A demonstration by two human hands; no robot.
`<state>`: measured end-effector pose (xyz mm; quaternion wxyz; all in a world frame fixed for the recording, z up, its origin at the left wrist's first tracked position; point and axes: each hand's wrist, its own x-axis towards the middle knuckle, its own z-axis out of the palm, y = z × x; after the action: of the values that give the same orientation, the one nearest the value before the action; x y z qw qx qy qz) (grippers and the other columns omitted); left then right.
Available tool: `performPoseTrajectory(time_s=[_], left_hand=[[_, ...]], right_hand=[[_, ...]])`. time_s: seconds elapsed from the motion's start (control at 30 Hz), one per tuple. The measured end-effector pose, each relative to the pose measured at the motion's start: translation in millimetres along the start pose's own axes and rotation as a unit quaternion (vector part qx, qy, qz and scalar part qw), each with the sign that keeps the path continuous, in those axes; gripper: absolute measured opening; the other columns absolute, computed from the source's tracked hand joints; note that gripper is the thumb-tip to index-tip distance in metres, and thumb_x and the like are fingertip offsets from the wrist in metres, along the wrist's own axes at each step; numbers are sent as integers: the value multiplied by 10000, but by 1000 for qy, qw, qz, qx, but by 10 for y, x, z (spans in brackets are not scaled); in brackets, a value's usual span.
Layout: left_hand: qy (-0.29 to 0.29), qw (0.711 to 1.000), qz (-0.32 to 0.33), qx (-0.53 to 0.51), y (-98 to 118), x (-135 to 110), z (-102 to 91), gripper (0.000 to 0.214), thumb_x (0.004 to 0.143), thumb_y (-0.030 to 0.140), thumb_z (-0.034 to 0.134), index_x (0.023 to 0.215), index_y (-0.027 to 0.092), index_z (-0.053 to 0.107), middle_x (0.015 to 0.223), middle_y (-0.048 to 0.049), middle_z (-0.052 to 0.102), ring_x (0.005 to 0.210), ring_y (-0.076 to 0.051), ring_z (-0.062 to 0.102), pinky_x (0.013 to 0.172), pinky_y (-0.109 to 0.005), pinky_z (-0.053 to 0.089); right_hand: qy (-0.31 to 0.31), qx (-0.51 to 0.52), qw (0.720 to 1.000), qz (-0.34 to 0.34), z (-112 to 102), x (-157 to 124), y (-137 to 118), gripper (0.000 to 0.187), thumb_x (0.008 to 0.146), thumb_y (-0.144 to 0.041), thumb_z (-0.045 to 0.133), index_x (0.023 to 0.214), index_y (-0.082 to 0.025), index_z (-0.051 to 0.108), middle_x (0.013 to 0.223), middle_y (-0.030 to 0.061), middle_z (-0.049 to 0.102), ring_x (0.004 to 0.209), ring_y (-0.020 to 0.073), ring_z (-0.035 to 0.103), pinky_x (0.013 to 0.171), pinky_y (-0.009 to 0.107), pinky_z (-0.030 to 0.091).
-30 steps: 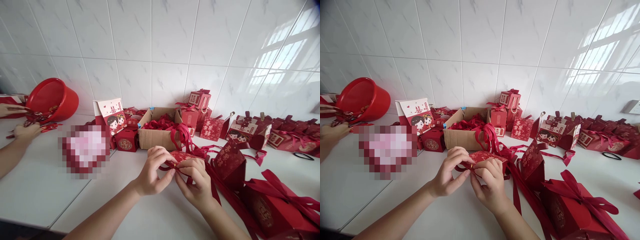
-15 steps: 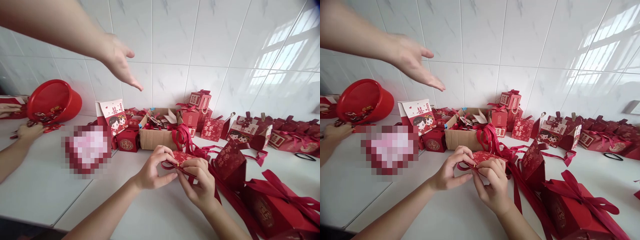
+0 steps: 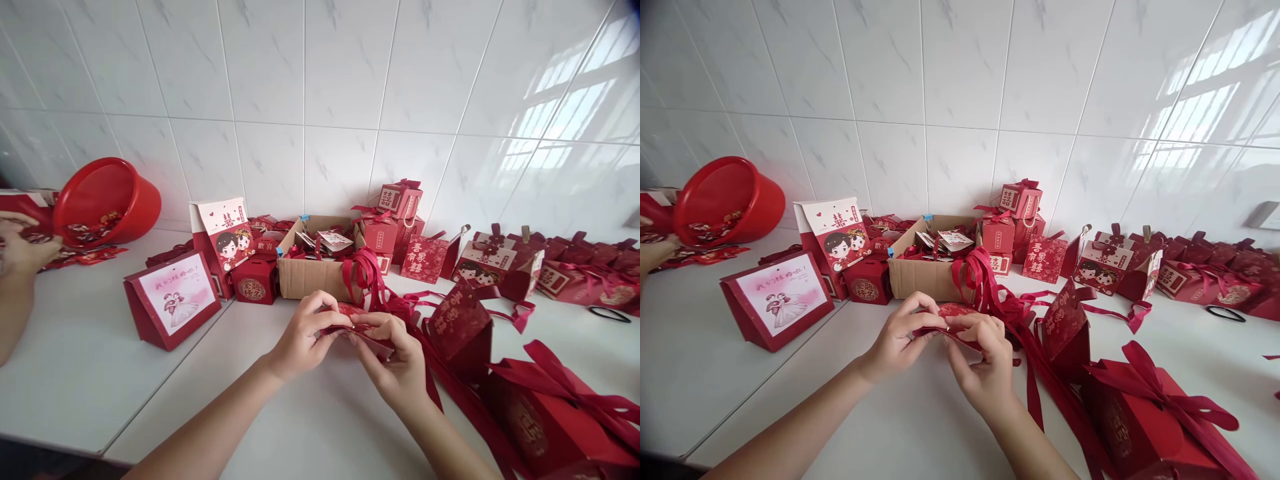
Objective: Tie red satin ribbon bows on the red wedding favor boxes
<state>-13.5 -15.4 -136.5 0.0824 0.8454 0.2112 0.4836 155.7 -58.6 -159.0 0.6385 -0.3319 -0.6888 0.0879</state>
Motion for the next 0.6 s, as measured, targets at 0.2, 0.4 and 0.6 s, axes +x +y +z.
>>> performPoseTrajectory(time_s=[0.2, 0.4, 0.6], left_hand=[[3, 999, -38, 17, -4, -17, 27, 157, 857, 91, 540, 862, 201, 652, 890, -39, 521, 844, -152, 551, 763, -291, 482], [6, 995, -88, -47, 12, -8, 59, 126, 870, 124, 535, 904, 192, 636, 981, -62, 438, 914, -157, 539, 754, -273, 517], [-1, 997, -69, -22, 19, -21, 56, 96, 864, 142, 548, 897, 188, 625, 1001, -63, 428, 906, -162, 531, 777, -293, 512]], right_hand=[[-4, 76, 992, 99, 27, -10, 41, 226, 802, -183, 667, 713, -212, 461, 964, 36, 692, 933, 219, 663, 790, 383, 532], [-12, 58, 993, 99, -12, 6, 55, 230, 790, -187, 675, 689, -205, 469, 992, 58, 699, 928, 222, 668, 754, 355, 552], [-19, 39, 996, 79, -31, 18, 36, 214, 784, -176, 671, 711, -208, 474, 967, 54, 704, 904, 221, 668, 755, 370, 548]])
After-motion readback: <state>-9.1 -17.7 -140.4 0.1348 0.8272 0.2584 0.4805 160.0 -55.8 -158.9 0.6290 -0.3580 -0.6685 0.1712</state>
